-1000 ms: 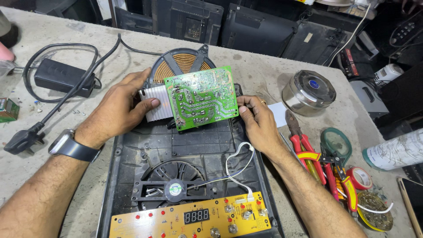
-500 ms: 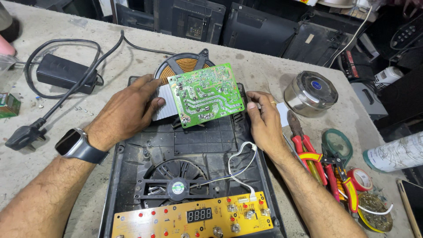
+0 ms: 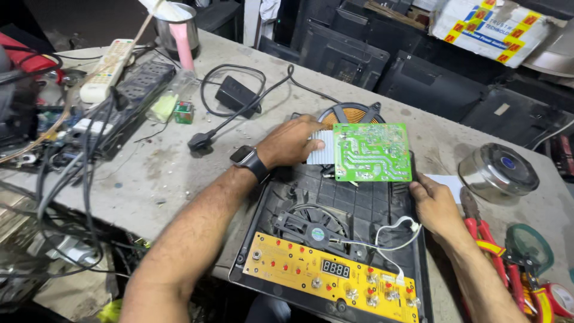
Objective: The person removes a metal pot from an induction cooktop, then lifts the copper coil and circuit board assembly. They use a soldering iron to work on the green circuit board, then inspect it with a magnifying glass and a red pen. The person repeatedly handles the coil and board throughout the clip.
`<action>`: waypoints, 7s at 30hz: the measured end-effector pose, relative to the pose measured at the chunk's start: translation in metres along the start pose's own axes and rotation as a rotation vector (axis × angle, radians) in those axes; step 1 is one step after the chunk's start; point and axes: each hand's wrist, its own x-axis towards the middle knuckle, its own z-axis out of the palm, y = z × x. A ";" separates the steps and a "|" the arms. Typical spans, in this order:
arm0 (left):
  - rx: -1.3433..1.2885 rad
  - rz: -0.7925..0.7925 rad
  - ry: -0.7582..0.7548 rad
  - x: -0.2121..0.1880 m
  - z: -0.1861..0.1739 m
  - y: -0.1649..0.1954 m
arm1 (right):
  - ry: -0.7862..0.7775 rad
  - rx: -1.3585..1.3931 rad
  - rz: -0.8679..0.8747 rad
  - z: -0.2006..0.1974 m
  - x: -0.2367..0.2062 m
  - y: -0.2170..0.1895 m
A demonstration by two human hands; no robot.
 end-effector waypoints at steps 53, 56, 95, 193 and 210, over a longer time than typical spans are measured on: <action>0.079 0.735 -0.261 0.114 0.112 0.100 | 1.324 0.434 -0.259 -0.007 -0.240 0.076; 0.089 0.734 -0.240 0.112 0.112 0.099 | 1.475 0.402 -0.113 -0.007 -0.274 0.103; 0.152 0.610 -0.365 0.111 0.151 0.147 | 1.480 0.286 0.015 -0.177 -0.427 0.102; 0.335 0.642 -0.705 0.160 0.127 0.117 | 0.846 0.984 0.103 -0.006 -0.171 0.012; 0.002 0.676 -0.633 0.159 0.133 0.092 | 0.894 1.057 0.103 -0.015 -0.171 0.026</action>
